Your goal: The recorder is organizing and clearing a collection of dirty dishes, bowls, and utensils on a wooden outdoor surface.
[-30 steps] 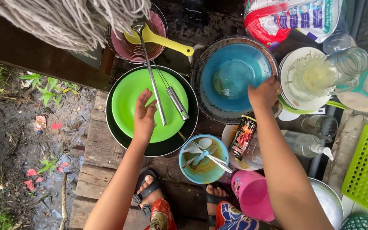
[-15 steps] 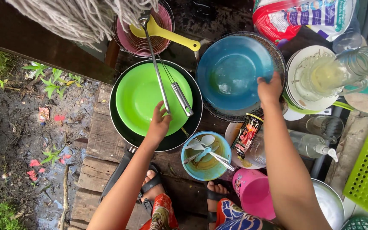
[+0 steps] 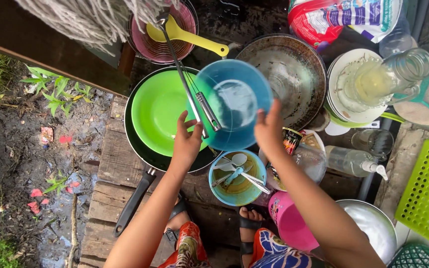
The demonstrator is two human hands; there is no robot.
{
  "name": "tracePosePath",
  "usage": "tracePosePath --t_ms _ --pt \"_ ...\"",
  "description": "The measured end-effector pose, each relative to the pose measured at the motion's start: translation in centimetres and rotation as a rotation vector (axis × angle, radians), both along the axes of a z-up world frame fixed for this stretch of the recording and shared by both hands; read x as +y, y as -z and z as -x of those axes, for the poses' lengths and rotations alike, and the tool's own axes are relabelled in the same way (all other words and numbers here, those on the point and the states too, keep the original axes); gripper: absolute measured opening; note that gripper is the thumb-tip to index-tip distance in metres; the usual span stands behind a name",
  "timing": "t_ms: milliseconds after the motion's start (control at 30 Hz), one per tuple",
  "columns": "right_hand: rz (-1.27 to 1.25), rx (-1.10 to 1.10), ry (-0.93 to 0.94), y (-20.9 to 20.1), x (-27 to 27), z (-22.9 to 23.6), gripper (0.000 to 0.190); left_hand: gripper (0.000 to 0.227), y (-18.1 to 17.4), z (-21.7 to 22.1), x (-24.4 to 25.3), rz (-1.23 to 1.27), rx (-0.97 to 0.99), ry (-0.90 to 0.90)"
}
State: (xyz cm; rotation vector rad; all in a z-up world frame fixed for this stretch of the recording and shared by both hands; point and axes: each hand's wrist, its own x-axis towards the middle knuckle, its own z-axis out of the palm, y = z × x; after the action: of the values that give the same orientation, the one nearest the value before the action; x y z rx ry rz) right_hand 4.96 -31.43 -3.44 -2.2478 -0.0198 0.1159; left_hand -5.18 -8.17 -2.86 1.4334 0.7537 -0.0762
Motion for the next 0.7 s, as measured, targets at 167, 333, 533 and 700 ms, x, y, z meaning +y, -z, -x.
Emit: tracePosePath --t_ms 167,333,533,700 --pt "-0.104 0.192 -0.243 5.5 3.0 2.7 0.038 0.067 -3.2 2.4 1.5 -0.118 -0.006 0.119" --pt "0.158 0.011 -0.351 1.0 3.1 1.5 0.033 0.052 -6.7 3.2 3.5 -0.284 -0.023 0.161" --pt "0.363 -0.169 -0.068 -2.0 -5.4 -4.3 0.039 0.049 -5.7 8.0 6.7 -1.116 -0.132 0.012" --pt "0.747 -0.089 0.128 -2.3 -15.3 -7.2 0.068 0.072 -4.4 12.7 6.6 -1.068 0.003 0.086"
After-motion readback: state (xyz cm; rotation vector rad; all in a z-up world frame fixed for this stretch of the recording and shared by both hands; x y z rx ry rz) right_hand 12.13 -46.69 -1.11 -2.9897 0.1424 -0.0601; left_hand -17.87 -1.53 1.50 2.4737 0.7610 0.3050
